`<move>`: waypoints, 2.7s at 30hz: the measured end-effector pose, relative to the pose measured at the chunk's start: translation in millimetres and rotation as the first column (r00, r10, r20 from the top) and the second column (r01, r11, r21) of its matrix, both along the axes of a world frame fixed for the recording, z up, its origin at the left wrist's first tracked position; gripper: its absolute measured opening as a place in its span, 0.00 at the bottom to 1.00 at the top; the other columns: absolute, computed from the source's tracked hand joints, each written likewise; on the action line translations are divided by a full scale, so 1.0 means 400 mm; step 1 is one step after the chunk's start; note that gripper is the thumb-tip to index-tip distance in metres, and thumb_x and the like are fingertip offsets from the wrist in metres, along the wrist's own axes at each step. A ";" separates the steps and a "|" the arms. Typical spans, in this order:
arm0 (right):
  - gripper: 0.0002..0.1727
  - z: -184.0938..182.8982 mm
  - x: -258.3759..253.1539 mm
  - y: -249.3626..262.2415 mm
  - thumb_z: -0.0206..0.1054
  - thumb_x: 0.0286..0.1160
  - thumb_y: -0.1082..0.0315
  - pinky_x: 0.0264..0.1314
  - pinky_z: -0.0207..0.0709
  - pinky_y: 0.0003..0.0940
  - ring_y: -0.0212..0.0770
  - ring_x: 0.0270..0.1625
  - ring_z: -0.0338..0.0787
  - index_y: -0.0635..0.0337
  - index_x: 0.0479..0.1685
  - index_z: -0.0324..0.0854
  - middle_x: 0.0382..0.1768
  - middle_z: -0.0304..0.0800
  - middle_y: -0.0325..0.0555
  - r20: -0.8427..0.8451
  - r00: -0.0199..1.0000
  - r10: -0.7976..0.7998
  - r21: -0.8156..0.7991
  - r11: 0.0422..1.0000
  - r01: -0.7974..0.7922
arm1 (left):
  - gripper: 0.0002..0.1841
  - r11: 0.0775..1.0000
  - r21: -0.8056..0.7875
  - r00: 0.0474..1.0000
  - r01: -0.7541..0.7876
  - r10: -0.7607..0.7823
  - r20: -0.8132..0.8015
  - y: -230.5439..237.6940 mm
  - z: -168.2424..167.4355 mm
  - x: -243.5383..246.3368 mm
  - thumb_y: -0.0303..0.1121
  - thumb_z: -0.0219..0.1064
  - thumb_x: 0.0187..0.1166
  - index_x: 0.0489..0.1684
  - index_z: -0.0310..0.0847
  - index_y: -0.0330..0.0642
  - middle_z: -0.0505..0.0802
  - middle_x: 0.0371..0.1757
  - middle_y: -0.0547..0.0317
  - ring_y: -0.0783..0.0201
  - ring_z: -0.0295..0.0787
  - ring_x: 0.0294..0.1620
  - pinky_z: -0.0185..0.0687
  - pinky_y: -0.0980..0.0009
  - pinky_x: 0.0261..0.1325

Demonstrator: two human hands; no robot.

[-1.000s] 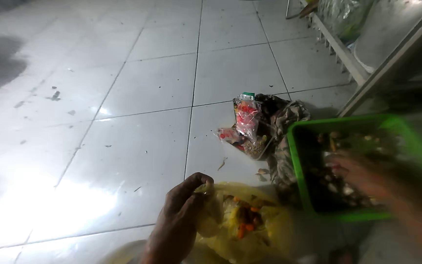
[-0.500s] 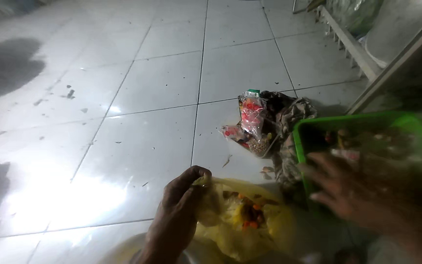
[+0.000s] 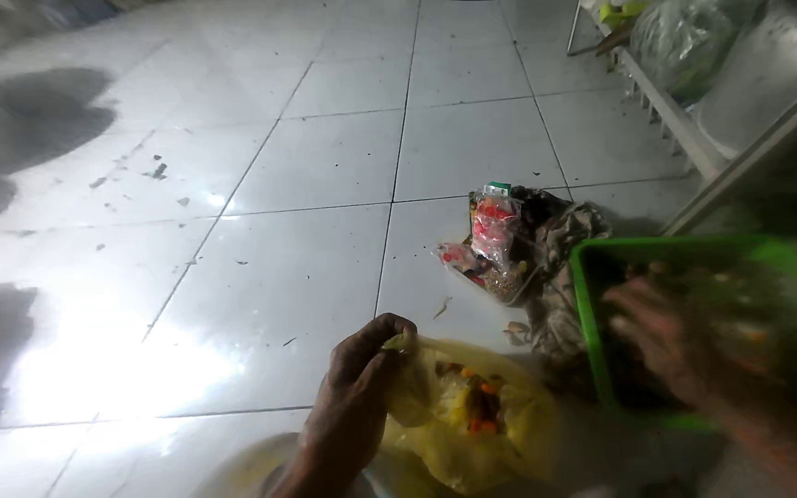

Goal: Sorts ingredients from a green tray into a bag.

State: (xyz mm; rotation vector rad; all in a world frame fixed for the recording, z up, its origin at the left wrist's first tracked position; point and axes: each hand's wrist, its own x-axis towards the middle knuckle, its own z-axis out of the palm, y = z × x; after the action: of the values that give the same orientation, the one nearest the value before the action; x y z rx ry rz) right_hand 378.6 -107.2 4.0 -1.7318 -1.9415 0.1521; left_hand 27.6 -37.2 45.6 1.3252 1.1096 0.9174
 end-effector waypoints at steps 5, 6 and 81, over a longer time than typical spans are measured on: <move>0.12 -0.014 0.187 0.000 0.70 0.80 0.71 0.68 0.77 0.66 0.61 0.64 0.86 0.59 0.58 0.90 0.66 0.85 0.58 0.112 0.952 -0.287 -0.506 0.808 0.303 | 0.07 1.000 -0.005 1.000 0.011 -0.011 0.023 0.005 -0.010 0.005 0.35 0.62 0.73 0.37 0.87 0.52 0.88 0.27 0.65 0.74 0.84 0.24 0.83 0.79 0.27; 0.11 -0.021 0.205 -0.015 0.70 0.80 0.70 0.66 0.78 0.64 0.59 0.62 0.87 0.59 0.56 0.90 0.62 0.87 0.57 0.131 0.944 -0.304 -0.556 0.766 0.324 | 0.07 1.000 -0.014 1.000 0.007 -0.007 0.017 0.006 -0.009 0.004 0.35 0.62 0.74 0.37 0.87 0.52 0.88 0.27 0.65 0.75 0.84 0.24 0.83 0.79 0.27; 0.17 0.017 0.179 -0.037 0.62 0.87 0.65 0.67 0.74 0.69 0.69 0.63 0.85 0.72 0.59 0.83 0.58 0.86 0.71 0.283 0.765 -0.579 -0.678 0.443 0.586 | 0.07 0.990 0.126 0.997 0.057 -0.051 -0.056 0.005 0.012 -0.026 0.33 0.59 0.72 0.35 0.84 0.56 0.83 0.24 0.74 0.80 0.75 0.17 0.70 0.85 0.17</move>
State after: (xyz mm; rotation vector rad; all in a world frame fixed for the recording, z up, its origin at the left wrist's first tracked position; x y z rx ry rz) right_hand 450.2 -122.0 10.8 -2.8482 -1.1713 0.7692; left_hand 17.1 -35.2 50.2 1.4842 1.0640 0.9308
